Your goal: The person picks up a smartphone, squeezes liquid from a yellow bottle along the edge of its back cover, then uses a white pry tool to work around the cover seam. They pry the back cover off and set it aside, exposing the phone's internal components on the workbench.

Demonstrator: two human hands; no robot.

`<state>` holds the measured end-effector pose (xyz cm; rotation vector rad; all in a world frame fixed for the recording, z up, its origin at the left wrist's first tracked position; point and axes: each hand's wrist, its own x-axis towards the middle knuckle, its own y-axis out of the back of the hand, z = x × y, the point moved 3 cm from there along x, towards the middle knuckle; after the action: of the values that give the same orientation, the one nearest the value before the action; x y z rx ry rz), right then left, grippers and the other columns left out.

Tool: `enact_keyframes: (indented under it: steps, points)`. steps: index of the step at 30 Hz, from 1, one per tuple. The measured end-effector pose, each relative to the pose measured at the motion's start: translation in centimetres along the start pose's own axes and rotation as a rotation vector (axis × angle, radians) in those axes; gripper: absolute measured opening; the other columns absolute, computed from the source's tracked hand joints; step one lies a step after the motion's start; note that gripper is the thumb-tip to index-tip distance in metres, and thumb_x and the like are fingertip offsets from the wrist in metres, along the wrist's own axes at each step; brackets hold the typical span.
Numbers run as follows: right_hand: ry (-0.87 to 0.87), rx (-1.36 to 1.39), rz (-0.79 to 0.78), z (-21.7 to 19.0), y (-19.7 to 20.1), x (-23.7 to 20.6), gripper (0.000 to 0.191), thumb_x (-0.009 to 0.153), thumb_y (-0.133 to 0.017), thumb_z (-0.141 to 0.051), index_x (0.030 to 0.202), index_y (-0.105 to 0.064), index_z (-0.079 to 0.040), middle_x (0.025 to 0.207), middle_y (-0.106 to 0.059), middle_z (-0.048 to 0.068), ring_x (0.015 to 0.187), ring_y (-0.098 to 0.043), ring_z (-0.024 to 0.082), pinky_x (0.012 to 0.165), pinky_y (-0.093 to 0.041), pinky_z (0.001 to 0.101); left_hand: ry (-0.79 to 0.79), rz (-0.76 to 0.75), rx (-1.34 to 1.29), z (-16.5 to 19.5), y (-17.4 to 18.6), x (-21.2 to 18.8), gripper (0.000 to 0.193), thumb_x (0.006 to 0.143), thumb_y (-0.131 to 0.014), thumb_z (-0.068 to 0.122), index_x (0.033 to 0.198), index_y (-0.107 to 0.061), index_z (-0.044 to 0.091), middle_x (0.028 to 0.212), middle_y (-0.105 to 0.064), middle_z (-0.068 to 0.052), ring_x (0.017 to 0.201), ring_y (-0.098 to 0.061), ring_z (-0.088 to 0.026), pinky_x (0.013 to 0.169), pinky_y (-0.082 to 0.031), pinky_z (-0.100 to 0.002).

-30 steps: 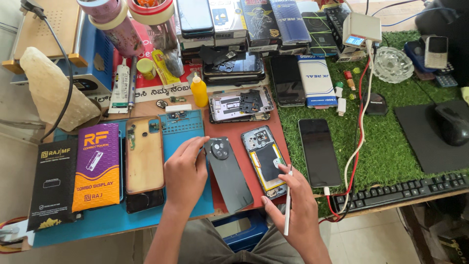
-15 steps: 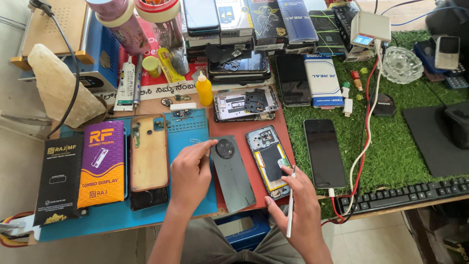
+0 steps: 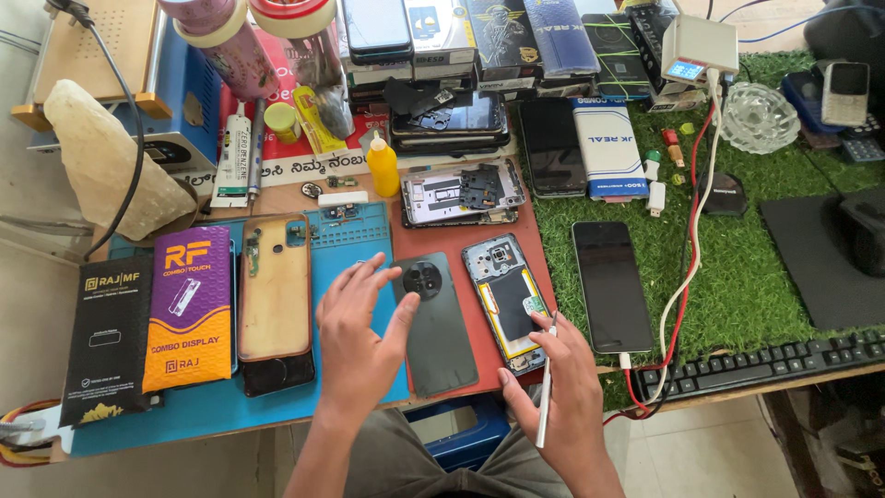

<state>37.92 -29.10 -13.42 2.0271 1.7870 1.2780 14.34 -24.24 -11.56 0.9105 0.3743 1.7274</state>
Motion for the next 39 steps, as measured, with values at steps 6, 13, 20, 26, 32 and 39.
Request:
enact_keyframes:
  steps: [6,13,20,26,32,39]
  points:
    - [0.003,-0.018,-0.005,0.0,-0.1,-0.1,0.061,0.075,-0.082,-0.015,0.126,-0.050,-0.006,0.137,-0.060,0.020,0.133,-0.052,0.048,0.108,-0.044,0.0532,-0.041,-0.101,0.130,1.1,-0.6,-0.1,0.093,0.070,-0.085,0.052,0.144,-0.047,0.009,0.148,-0.050,-0.018,0.141,-0.038,-0.042,0.111,-0.027,-0.056]
    - [0.003,-0.008,-0.005,0.2,-0.2,-0.1,0.060,0.076,-0.082,-0.015,0.126,-0.050,-0.006,0.137,-0.060,0.020,0.132,-0.053,0.047,0.107,-0.045,0.0523,-0.006,-0.289,0.305,1.9,-0.4,2.1,0.124,0.050,-0.090,0.062,0.152,-0.033,0.021,0.140,-0.052,-0.008,0.133,-0.039,-0.035,0.106,-0.016,-0.065]
    - [0.006,-0.002,0.005,0.3,-0.3,-0.1,0.061,0.075,-0.082,-0.015,0.127,-0.050,-0.006,0.137,-0.060,0.020,0.132,-0.053,0.046,0.107,-0.044,0.0521,-0.151,-0.182,-0.011,2.4,0.2,3.2,0.095,0.060,-0.095,0.025,0.139,-0.043,0.016,0.130,-0.055,-0.009,0.125,-0.051,-0.033,0.100,-0.040,-0.051]
    - [0.003,0.000,0.006,0.4,-0.3,-0.3,0.062,0.075,-0.083,-0.016,0.127,-0.050,-0.006,0.137,-0.061,0.020,0.133,-0.053,0.046,0.108,-0.043,0.0520,-0.091,-0.153,-0.478,2.1,0.5,2.1,0.070,0.074,-0.087,0.000,0.132,-0.049,0.010,0.131,-0.051,-0.012,0.104,-0.070,-0.020,0.081,-0.063,-0.033]
    - [0.015,0.014,0.150,-1.0,0.0,-0.1,0.062,0.074,-0.086,-0.020,0.125,-0.052,-0.009,0.133,-0.065,0.019,0.138,-0.050,0.045,0.114,-0.040,0.0519,0.005,-0.147,-0.620,2.7,0.7,1.6,0.053,0.076,-0.084,-0.005,0.122,-0.058,0.004,0.128,-0.052,-0.008,0.102,-0.071,-0.013,0.085,-0.063,-0.028]
    - [0.107,0.218,0.053,-3.6,-2.0,-1.7,0.064,0.075,-0.087,-0.032,0.124,-0.056,-0.003,0.130,-0.065,0.024,0.124,-0.062,0.036,0.102,-0.049,0.0386,0.131,-0.002,-0.589,6.4,1.6,0.1,0.049,0.077,-0.083,-0.002,0.120,-0.061,0.003,0.116,-0.061,-0.007,0.090,-0.071,-0.011,0.072,-0.061,-0.025]
